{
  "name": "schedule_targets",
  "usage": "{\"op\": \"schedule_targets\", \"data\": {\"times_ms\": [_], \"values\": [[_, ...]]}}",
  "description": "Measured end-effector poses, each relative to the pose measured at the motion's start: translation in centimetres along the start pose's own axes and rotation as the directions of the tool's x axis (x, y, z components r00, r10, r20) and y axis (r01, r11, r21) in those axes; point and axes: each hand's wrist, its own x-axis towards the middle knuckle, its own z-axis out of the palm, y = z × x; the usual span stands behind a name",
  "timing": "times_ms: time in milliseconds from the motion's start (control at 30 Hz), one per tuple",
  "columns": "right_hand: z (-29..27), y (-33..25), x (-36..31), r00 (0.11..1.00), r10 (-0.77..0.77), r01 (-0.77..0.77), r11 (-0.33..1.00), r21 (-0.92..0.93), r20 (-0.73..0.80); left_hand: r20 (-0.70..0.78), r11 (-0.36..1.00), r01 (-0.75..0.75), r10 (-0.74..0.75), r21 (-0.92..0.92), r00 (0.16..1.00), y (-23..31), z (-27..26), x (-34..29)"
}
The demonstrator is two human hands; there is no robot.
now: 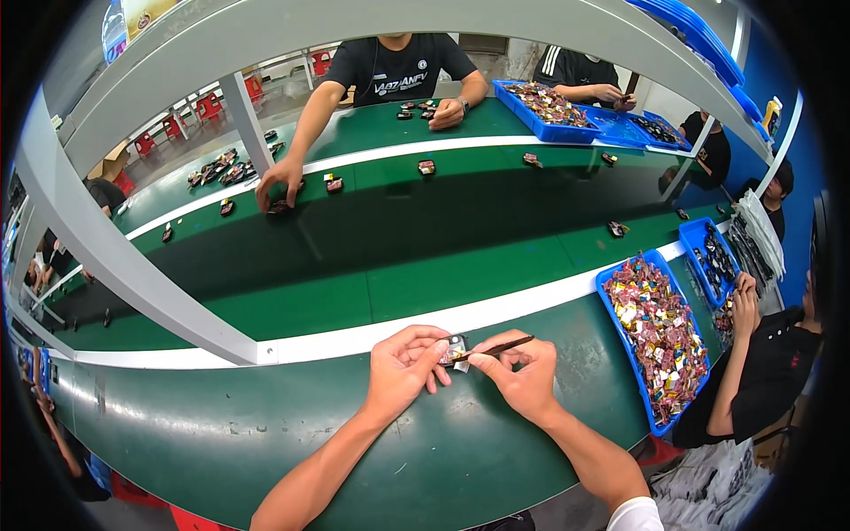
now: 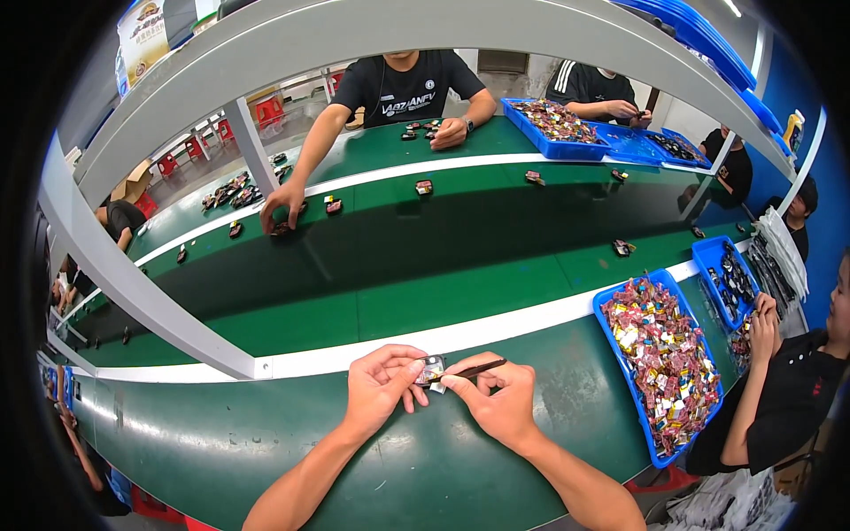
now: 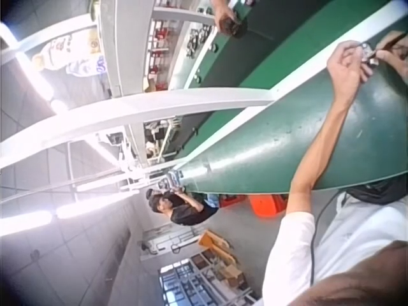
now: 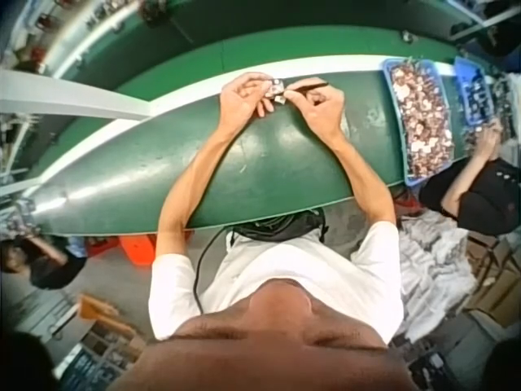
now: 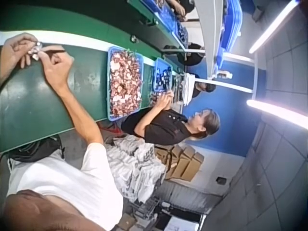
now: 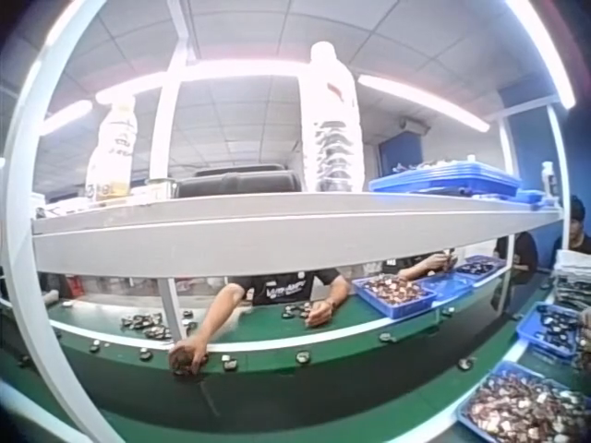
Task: Assemble small electronic components by inserting pieces and applying a marker.
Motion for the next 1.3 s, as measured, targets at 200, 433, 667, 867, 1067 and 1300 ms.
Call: {"op": "schedule_targets", "data": {"times_ms": [200, 433, 667, 867, 1067, 1300], "values": [[-0.15, 0.12, 0.01, 1.0, 0.016, -0.016, 1.0, 0.002, 0.008, -0.011, 0.999, 0.036, -0.035, 0.018, 0.999, 0.11, 0.15, -0.05], [-0.29, 0.42, 0.14, 1.0, -0.018, 0.018, 0.999, 0.032, -0.019, -0.045, 1.0, 0.021, -0.021, -0.002, 0.999, 0.11, 0.09, -0.04], [-0.27, -0.14, 0.21, 0.995, -0.098, 0.097, 0.992, -0.075, -0.006, -0.047, 1.0, 0.028, -0.028, -0.005, 0.999, 0.09, 0.14, -0.02], [-0.24, 0.44, -0.04, 0.978, -0.209, 0.207, 0.969, -0.136, 0.001, -0.043, 1.0, 0.021, -0.021, -0.004, 0.999, 0.18, 0.27, -0.05], [-0.23, 0.16, -0.08, 0.974, -0.227, 0.222, 0.956, -0.189, -0.005, -0.064, 1.0, 0.023, -0.022, 0.001, 0.998, 0.14, 0.35, -0.06], [0.06, -0.18, -0.04, 0.968, -0.249, 0.247, 0.948, -0.201, 0.014, -0.061, 1.0, 0.013, -0.013, -0.009, 0.998, -0.13, 0.12, -0.01]]}}
